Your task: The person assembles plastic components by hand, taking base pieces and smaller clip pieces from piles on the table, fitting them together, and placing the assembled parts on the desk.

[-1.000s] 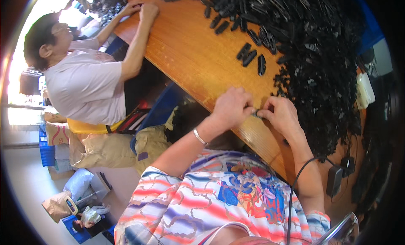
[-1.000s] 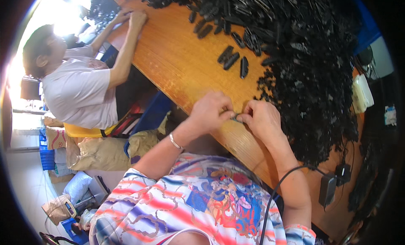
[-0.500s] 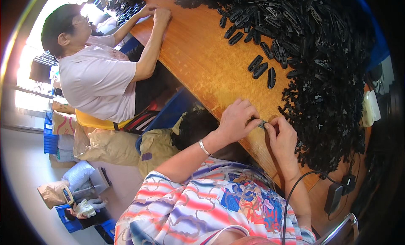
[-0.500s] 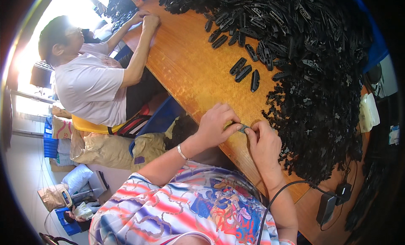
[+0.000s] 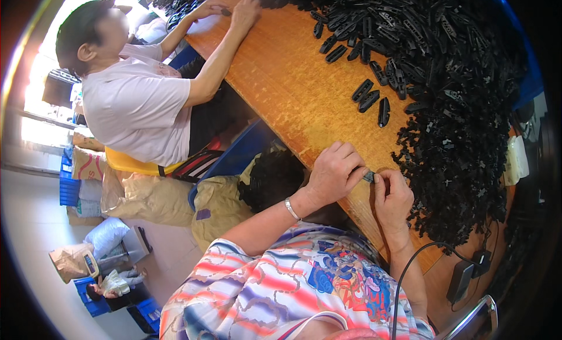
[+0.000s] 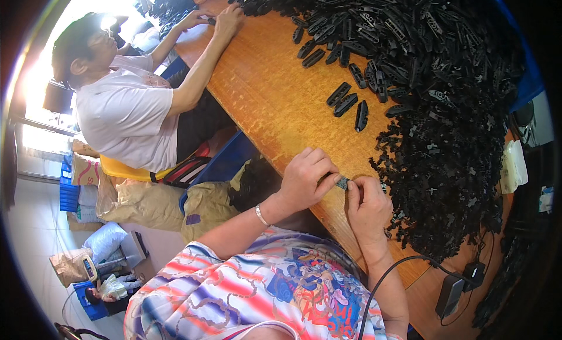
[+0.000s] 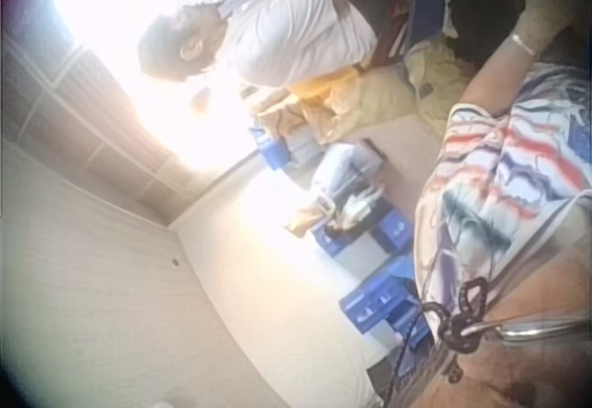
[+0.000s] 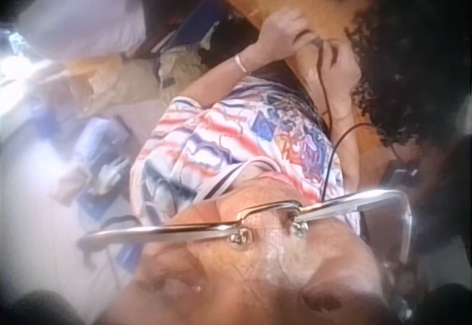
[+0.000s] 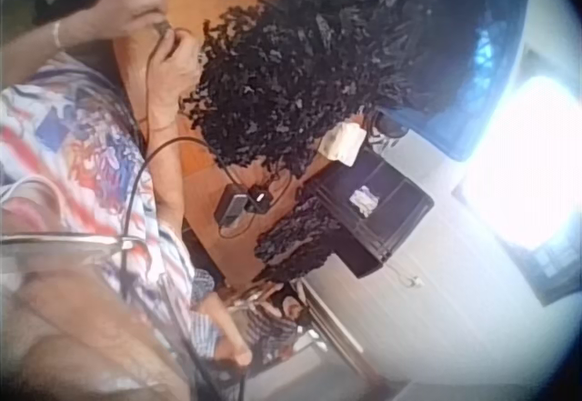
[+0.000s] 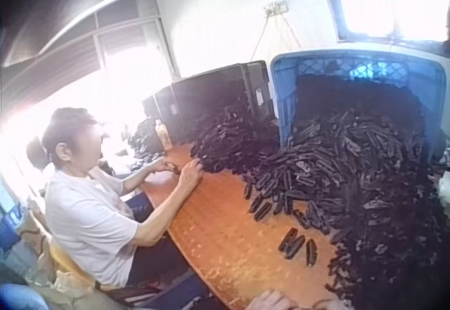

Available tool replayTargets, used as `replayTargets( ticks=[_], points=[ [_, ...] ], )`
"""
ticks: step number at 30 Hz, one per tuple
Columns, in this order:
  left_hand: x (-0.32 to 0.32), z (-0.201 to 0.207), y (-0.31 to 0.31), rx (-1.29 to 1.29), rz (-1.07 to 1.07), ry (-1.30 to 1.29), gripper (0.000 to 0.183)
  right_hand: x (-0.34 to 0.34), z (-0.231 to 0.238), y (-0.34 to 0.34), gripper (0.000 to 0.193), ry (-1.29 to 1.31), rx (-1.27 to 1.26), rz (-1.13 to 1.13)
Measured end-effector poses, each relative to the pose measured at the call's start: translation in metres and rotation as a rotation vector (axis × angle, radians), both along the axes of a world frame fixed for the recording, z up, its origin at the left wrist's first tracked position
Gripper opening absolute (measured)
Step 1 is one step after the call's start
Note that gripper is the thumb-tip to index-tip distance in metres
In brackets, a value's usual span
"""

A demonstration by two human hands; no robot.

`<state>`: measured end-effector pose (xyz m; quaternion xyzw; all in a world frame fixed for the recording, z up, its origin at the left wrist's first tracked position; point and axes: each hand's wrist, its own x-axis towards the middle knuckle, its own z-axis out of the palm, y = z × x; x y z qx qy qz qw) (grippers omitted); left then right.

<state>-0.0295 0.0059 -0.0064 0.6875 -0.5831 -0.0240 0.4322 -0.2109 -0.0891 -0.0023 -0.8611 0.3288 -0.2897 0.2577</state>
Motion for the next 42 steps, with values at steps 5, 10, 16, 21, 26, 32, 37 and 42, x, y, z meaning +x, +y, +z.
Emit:
replayTargets(
  ticks=[5,10,16,21,26,32,37,42],
  points=[
    [0.026,0.017,0.001,0.005,0.1,0.278,0.03,0.0,0.003,0.002,0.013,0.024,0.02,0.005],
    [0.15,0.148,-0.03,-0.422,0.228,0.178,0.105,-0.003,0.0,0.0,0.011,-0.003,0.057,0.002],
    [0.317,0.232,-0.021,-0.675,-0.503,0.888,0.099,-0.001,0.0,-0.002,0.011,-0.012,0.045,0.015],
    [0.281,0.23,-0.042,-0.605,0.295,0.12,0.066,-0.001,0.002,-0.001,0.012,-0.004,0.051,0.007],
    [0.175,0.159,-0.054,-0.271,0.266,0.172,0.104,-0.005,0.001,-0.002,0.012,-0.009,0.039,0.0],
    [0.088,0.046,-0.037,-0.022,0.085,0.43,0.101,-0.006,0.002,0.002,0.011,-0.014,0.055,-0.012],
    [0.057,0.015,-0.028,0.116,0.075,0.511,0.093,-0.003,0.002,0.0,0.011,-0.022,-0.005,0.011],
    [0.053,0.01,-0.04,0.144,0.115,0.363,0.046,0.0,0.0,-0.001,0.012,-0.058,0.018,0.009]
  ],
)
